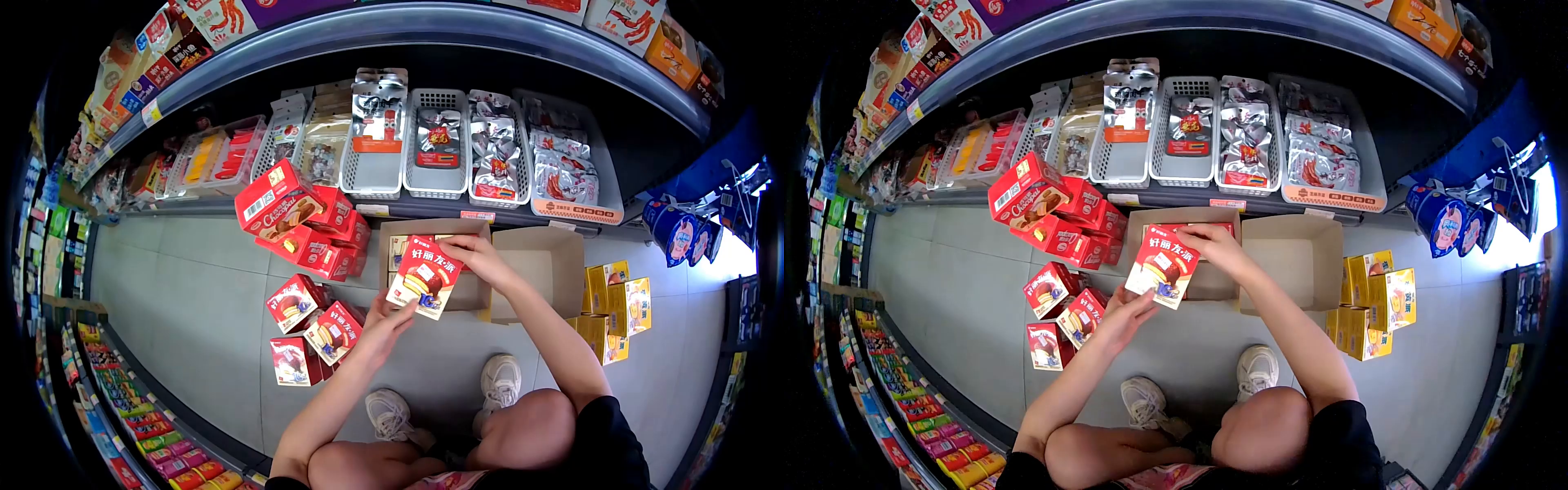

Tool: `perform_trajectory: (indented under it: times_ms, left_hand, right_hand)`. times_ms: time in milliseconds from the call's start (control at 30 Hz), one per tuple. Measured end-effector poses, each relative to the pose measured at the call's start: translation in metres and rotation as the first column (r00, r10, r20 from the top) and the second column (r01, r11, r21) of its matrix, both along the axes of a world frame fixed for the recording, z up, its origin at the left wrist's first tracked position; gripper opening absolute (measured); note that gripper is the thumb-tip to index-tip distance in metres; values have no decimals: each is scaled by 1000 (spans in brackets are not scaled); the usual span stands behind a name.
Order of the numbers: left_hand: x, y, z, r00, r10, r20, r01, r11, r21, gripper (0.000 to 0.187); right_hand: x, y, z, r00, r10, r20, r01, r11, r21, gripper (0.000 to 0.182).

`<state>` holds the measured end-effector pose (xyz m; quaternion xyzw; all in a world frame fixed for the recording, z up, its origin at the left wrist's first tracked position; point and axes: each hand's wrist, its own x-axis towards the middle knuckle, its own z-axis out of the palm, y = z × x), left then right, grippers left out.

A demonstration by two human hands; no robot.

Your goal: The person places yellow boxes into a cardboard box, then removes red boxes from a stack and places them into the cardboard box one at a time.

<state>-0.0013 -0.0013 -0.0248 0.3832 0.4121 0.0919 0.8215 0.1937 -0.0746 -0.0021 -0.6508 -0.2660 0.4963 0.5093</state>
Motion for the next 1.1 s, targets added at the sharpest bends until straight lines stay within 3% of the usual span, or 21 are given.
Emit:
perform_trajectory:
  times_ms: [167, 233, 300, 467, 500, 567, 633, 733, 900, 1033, 1100]
  left_hand:
    - [5, 7, 5, 995, 67, -68, -70, 996, -49, 54]
    - [10, 11, 2, 992, 127, -12, -128, 987, -102, 50]
    - [13, 18, -8, 995, 88, 39, -83, 990, -115, 60]
    - [36, 23, -24, 995, 59, -75, -54, 996, 68, 55]
    - [40, 23, -27, 992, 48, -113, -33, 991, 128, 56]
    - [46, 23, -43, 993, 45, -111, -33, 993, 113, 55]
    - [52, 22, -56, 990, -47, -133, 65, 989, 133, 52]
    - [55, 14, -75, 984, -108, -139, 125, 985, 121, 46]
    - [61, 5, -79, 969, -179, -168, 192, 979, 64, 45]
    - [62, 0, -102, 956, -182, -230, 235, 944, 231, 45]
    - [61, -2, -111, 951, -183, -248, 231, 956, 181, 43]
  right_hand:
    - [0, -10, -16, 999, -43, 29, 45, 996, -74, 41]
    - [-2, -12, -20, 998, -48, 38, 50, 997, -60, 43]
    - [-3, -14, -21, 995, 40, 89, -25, 987, -162, 45]
    - [-4, -23, -40, 978, 121, 168, -103, 988, -111, 69]
    - [-6, -25, -40, 874, 174, 454, -146, 985, -97, 75]
    - [-10, -28, -40, 437, 205, 876, -233, 966, -109, 87]
    - [-14, -27, -36, 418, 274, 866, -277, 947, -166, 89]
    - [-19, -25, -56, 265, 416, 870, -350, 882, -315, 87]
    - [-18, -25, -74, 249, 470, 847, -348, 859, -375, 83]
    - [-18, -24, -83, 232, 498, 836, -329, 848, -415, 80]
    - [-18, -24, -83, 232, 528, 817, -328, 833, -445, 80]
